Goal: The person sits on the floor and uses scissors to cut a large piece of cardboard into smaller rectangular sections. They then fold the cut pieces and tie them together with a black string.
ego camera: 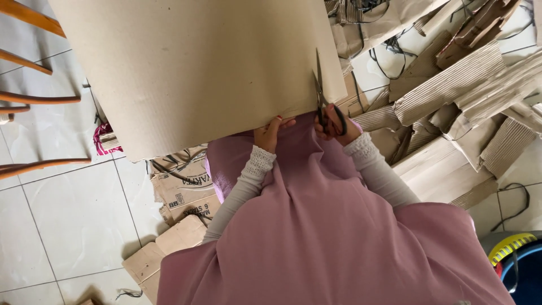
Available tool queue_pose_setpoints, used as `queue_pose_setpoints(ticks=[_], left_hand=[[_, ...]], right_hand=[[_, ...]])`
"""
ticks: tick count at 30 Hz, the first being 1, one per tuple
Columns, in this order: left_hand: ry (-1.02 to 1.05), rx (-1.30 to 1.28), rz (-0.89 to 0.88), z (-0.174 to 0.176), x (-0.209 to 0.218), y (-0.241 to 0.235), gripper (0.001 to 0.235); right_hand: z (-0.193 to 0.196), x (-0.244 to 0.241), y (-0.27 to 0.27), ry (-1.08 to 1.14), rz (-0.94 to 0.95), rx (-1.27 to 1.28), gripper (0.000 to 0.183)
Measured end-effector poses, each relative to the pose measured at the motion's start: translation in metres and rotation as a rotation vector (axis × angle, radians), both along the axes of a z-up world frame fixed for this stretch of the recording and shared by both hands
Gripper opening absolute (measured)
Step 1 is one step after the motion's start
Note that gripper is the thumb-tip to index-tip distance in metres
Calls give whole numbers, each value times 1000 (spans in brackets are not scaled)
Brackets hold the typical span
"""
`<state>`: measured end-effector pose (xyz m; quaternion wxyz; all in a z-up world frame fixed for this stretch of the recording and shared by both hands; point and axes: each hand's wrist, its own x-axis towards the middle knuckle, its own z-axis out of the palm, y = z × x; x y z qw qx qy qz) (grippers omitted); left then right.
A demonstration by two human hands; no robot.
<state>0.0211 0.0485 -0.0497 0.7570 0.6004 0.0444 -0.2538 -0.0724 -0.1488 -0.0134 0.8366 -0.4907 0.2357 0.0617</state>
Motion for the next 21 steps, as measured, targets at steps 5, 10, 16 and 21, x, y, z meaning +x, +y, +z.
queue_pose_setpoints(ticks=[5,10,16,21], left_hand=[[-19,-21,-16,15,-3,-1,30],[12,-72,14,11,-5,0,28],[-24,95,-24,31,-7,0,27],[133,181,33,48,1,-5,24]], right_hand=[[14,24,-4,13,57,11,76],[-17,32,2,26,-20,31,71],[-35,31,8,-1,-219,-44,60],[4,42,1,-29,-34,-53,76]])
